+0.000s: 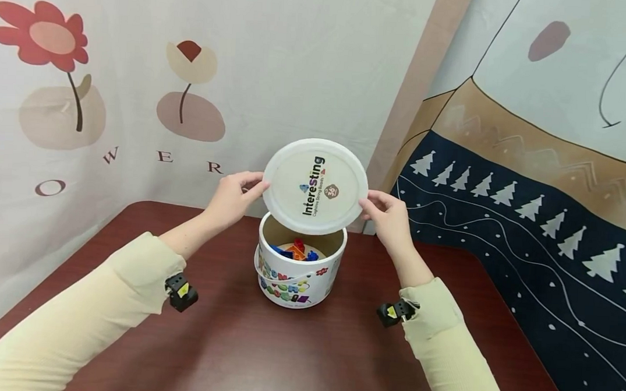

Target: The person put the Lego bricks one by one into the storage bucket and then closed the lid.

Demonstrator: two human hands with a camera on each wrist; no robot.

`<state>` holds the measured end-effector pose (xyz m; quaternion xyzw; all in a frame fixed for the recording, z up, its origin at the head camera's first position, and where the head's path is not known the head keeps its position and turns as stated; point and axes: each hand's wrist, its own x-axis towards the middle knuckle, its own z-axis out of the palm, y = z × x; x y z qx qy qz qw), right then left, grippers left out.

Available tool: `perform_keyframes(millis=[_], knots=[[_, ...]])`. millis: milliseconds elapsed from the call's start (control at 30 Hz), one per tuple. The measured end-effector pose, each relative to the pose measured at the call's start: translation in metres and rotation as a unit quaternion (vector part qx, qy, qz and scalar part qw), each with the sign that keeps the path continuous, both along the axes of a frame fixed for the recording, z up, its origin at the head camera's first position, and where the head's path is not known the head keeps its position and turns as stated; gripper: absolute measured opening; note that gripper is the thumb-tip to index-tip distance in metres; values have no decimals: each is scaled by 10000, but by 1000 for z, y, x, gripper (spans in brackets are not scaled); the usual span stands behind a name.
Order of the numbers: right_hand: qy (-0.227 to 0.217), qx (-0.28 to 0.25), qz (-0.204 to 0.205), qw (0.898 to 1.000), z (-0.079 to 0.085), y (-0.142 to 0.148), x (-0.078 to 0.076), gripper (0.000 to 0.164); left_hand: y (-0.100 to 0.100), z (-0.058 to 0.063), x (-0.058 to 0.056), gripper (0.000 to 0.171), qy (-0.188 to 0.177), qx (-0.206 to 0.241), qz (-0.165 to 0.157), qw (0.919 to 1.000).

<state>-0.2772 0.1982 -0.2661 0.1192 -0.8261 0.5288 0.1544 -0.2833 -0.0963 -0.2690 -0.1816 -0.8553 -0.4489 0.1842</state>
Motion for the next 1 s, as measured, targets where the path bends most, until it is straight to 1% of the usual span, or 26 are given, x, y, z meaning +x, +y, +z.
perform_keyframes(millis=[100, 167, 267, 333, 433, 633, 733, 833, 1000], knots=[[-173, -73, -151, 9997, 0, -4, -2, 38, 4, 0, 0, 37, 0, 227, 243, 9994], [-398, -113, -228, 9989, 0, -7, -4, 37, 6, -1, -1, 38, -72, 292, 364, 9989], [-814, -47, -337, 9961, -2, -9, -6, 36, 7, -5, -3, 36, -356, 314, 462, 9978], [-1086, 61, -376, 9934, -5, -9, -7, 36, 8, -8, -3, 35, -607, 299, 452, 9967], [-1372, 200, -412, 9895, -9, -10, -9, 38, 8, -13, -3, 35, -938, 297, 435, 9942], [-1718, 481, -431, 9830, -20, -13, -10, 40, 7, -28, -4, 36, -1443, 213, 468, 9882], [-1856, 653, -452, 9794, -24, -13, -10, 39, 8, -36, -3, 36, -1601, 134, 480, 9858], [-1991, 816, -481, 9754, -29, -12, -9, 38, 10, -42, -2, 35, -1671, 82, 492, 9847], [-2153, 987, -398, 9707, -35, -11, -9, 37, 13, -47, 3, 35, -1721, 168, 501, 9837]])
